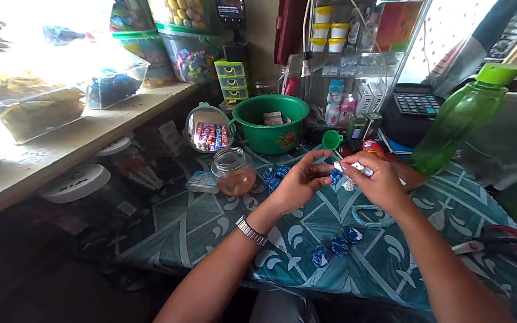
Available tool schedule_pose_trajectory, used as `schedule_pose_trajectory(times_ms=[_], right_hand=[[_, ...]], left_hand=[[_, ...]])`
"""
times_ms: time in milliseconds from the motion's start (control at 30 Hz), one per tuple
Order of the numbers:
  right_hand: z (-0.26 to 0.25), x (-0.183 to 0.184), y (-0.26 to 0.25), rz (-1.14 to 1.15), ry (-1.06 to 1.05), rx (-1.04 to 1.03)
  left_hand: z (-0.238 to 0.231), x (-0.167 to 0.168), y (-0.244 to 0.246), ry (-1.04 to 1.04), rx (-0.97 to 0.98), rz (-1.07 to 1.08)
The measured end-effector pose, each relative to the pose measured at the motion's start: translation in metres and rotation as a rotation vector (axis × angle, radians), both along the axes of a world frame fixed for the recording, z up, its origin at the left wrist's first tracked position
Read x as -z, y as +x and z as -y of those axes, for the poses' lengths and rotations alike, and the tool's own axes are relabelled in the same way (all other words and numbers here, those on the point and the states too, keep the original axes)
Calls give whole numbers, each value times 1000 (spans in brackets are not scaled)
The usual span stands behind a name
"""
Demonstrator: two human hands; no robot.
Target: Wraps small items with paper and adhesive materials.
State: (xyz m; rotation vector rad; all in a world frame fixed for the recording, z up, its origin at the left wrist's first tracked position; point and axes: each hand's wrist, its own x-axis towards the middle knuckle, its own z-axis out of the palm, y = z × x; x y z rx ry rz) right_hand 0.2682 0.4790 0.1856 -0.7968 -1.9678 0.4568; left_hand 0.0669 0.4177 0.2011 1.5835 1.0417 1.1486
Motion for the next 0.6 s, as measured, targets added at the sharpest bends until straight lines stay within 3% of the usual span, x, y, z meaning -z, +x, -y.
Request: schedule_pose_trajectory(times_ms=[200,400,600], right_hand=[[2,-3,-1,-38,-23,-30],[-1,-1,2,44,162,113],[8,3,-12,-76,177,-56]], left_hand=[[-2,3,-2,-1,36,64],[-4,4,-2,-71,15,230],[-1,0,1,-184,36,373]])
